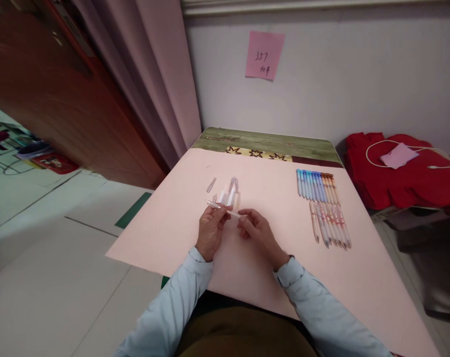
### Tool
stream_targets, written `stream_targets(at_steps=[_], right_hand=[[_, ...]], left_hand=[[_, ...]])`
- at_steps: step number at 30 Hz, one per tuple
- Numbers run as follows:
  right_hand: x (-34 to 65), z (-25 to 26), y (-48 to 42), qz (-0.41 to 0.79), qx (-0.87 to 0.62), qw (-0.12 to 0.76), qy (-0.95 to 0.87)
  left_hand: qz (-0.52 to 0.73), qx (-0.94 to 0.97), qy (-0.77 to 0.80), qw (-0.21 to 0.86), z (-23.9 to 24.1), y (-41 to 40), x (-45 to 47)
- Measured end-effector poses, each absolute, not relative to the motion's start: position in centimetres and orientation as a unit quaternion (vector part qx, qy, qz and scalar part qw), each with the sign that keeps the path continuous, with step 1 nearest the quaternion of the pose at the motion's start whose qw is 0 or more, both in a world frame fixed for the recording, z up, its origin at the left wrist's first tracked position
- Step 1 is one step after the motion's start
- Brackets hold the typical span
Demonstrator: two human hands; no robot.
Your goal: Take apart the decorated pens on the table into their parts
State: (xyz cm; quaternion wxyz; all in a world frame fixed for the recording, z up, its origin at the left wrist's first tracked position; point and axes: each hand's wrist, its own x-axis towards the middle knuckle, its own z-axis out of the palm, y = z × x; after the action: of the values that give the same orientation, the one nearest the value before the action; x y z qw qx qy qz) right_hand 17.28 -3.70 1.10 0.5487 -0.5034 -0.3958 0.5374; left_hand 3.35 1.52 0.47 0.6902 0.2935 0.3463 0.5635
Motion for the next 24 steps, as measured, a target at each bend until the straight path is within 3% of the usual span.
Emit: stream_targets(at_steps=[6, 12, 19, 24], right_hand=[[17.26, 0.97, -3.7, 0.559, -0.518, 0.519, -0.387], [17.35, 0.9, -3.69, 0.515, -0.502, 0.559, -0.414], [17.36, 1.02, -3.79, 0.567, -0.523, 0.503, -0.39], [17.29, 1.48, -3.81, 0.548, -0.509, 0.525, -0.405]], left_hand=[[0.561, 0.308, 0.345, 0.686, 0.52, 1.5, 3.4], [0.562, 0.303, 0.341, 0.689, 0.43, 1.47, 3.35], [0.558, 0.317, 0.341, 0.687, 0.36, 1.4, 3.22], [0.554, 0.315, 0.351, 0.686, 0.48, 1.35, 3.31]])
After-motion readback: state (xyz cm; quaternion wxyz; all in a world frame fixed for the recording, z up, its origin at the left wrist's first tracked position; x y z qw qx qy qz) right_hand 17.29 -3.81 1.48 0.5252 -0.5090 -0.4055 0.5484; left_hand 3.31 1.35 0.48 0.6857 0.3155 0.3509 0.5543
